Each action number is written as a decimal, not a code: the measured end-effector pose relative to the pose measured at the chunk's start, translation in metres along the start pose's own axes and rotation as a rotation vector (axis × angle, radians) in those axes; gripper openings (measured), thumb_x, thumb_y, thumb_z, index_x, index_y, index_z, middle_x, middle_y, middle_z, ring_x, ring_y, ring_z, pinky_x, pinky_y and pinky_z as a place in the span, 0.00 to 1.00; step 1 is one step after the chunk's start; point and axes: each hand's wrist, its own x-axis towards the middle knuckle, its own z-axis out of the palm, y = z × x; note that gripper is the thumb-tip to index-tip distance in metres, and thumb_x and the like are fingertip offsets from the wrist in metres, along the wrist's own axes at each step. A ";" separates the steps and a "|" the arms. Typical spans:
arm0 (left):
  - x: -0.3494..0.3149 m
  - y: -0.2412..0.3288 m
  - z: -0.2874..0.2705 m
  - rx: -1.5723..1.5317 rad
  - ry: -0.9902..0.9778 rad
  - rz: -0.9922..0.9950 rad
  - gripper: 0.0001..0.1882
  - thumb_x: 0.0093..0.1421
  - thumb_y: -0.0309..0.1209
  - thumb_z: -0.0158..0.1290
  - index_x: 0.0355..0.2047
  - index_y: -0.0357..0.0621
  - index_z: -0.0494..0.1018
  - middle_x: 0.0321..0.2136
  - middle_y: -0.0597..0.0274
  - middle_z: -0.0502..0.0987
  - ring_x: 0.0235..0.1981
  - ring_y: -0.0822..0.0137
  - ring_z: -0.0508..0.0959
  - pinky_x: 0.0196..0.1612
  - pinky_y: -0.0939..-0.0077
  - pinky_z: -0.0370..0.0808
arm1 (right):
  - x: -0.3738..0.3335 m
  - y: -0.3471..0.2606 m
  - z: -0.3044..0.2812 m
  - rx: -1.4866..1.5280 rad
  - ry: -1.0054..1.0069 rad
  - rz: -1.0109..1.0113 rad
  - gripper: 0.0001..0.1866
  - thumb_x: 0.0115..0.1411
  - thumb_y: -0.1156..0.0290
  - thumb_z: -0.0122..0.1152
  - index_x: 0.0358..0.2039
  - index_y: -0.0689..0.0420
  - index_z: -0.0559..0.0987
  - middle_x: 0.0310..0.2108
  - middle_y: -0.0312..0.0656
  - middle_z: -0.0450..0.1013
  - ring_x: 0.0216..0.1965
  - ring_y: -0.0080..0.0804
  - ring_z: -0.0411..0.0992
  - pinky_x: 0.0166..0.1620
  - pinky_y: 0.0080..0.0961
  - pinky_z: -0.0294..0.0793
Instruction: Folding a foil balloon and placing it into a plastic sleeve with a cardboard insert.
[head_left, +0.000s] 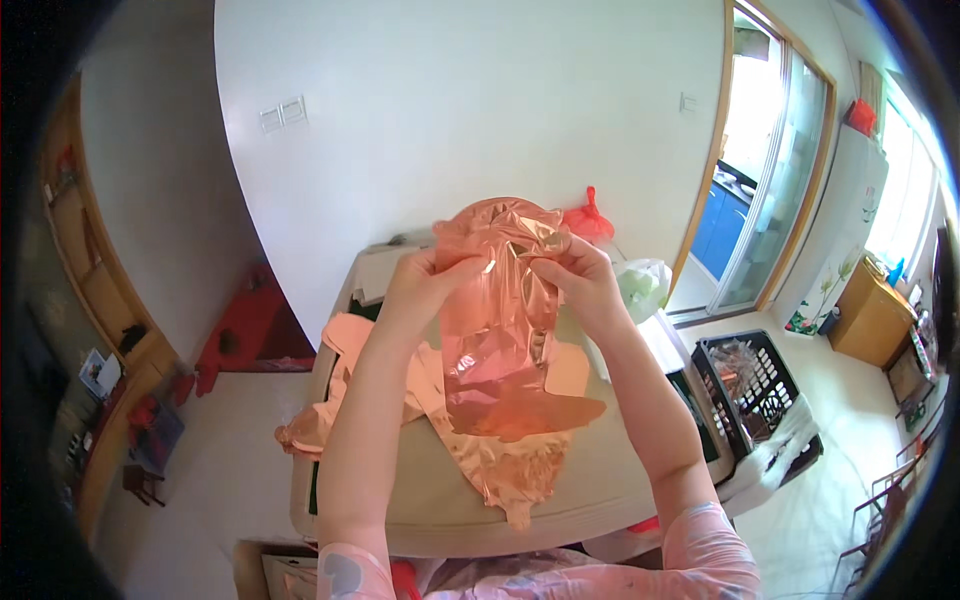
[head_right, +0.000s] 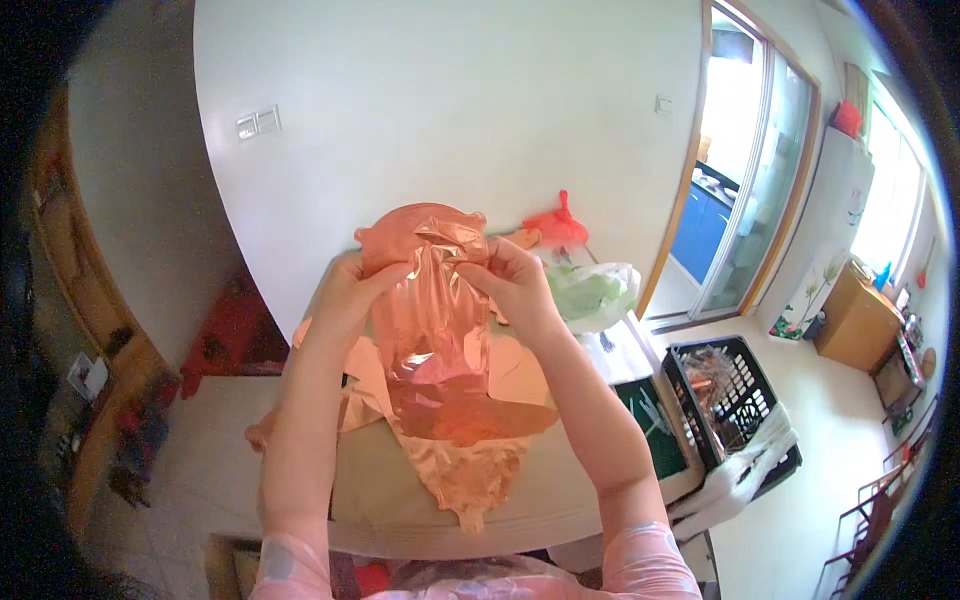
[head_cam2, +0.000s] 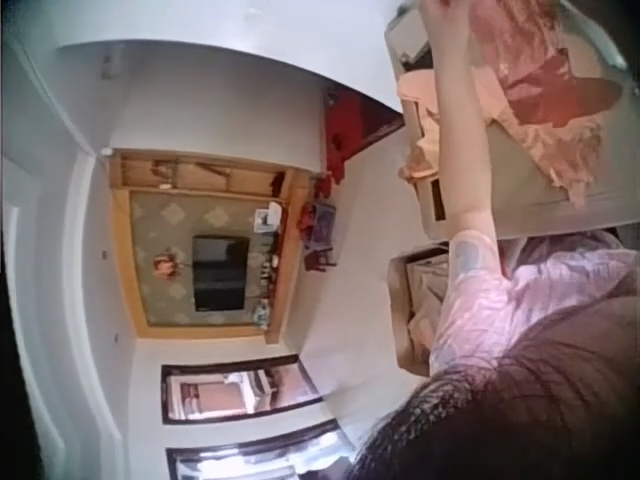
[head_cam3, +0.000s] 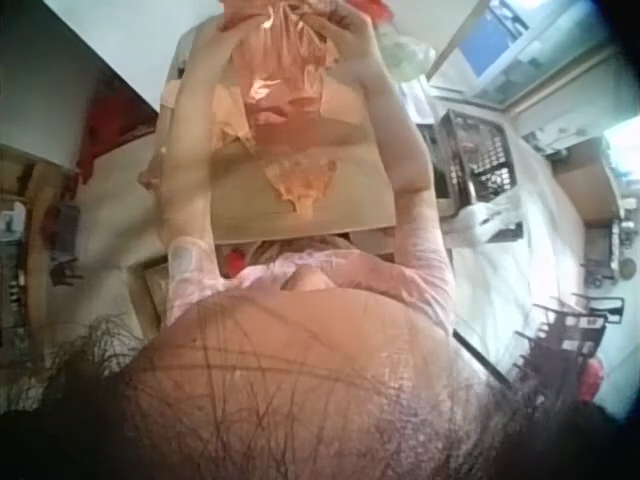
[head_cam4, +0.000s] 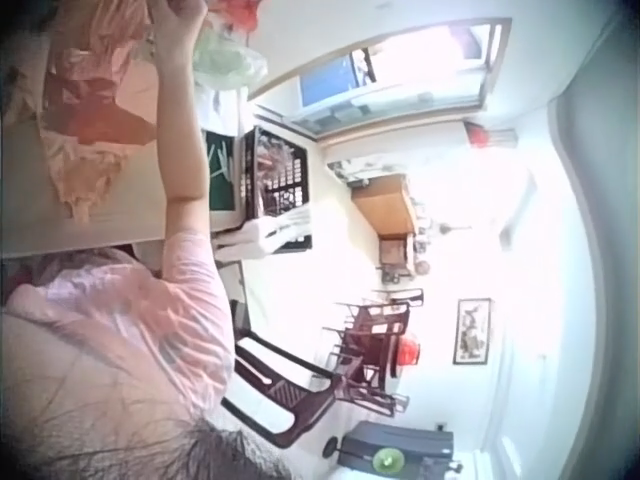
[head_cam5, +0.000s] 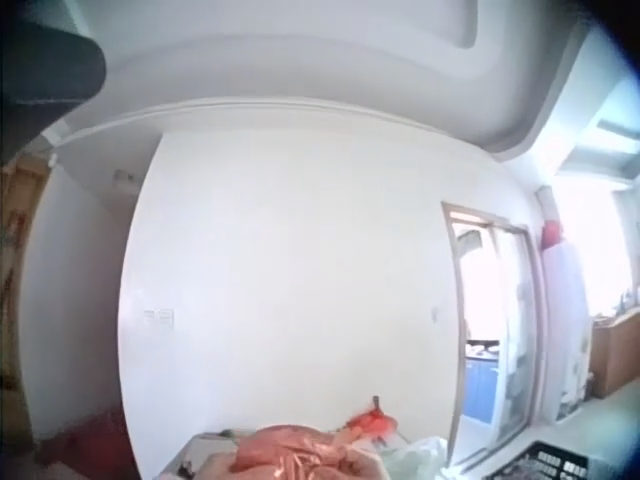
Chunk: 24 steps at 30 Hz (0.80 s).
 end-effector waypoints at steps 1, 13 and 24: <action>-0.001 -0.004 0.001 0.062 0.034 -0.052 0.10 0.58 0.31 0.59 0.36 0.38 0.80 0.31 0.67 0.80 0.31 0.80 0.76 0.36 0.83 0.73 | -0.009 0.000 0.001 0.030 -0.033 -0.005 0.13 0.58 0.77 0.62 0.44 0.61 0.74 0.37 0.32 0.73 0.39 0.16 0.70 0.43 0.17 0.71; -0.021 -0.020 0.008 0.152 0.173 0.010 0.09 0.57 0.27 0.59 0.38 0.38 0.80 0.29 0.69 0.81 0.29 0.80 0.75 0.34 0.84 0.71 | -0.107 0.145 -0.010 -0.638 -0.594 0.200 0.11 0.52 0.68 0.64 0.36 0.56 0.81 0.30 0.45 0.77 0.34 0.39 0.77 0.39 0.34 0.73; -0.143 -0.088 0.029 0.625 -0.212 0.537 0.23 0.39 0.22 0.61 0.39 0.48 0.72 0.43 0.61 0.76 0.42 0.60 0.76 0.44 0.67 0.73 | -0.024 0.204 -0.064 -1.090 0.076 -0.249 0.11 0.57 0.70 0.57 0.41 0.52 0.79 0.37 0.46 0.77 0.40 0.46 0.74 0.46 0.40 0.71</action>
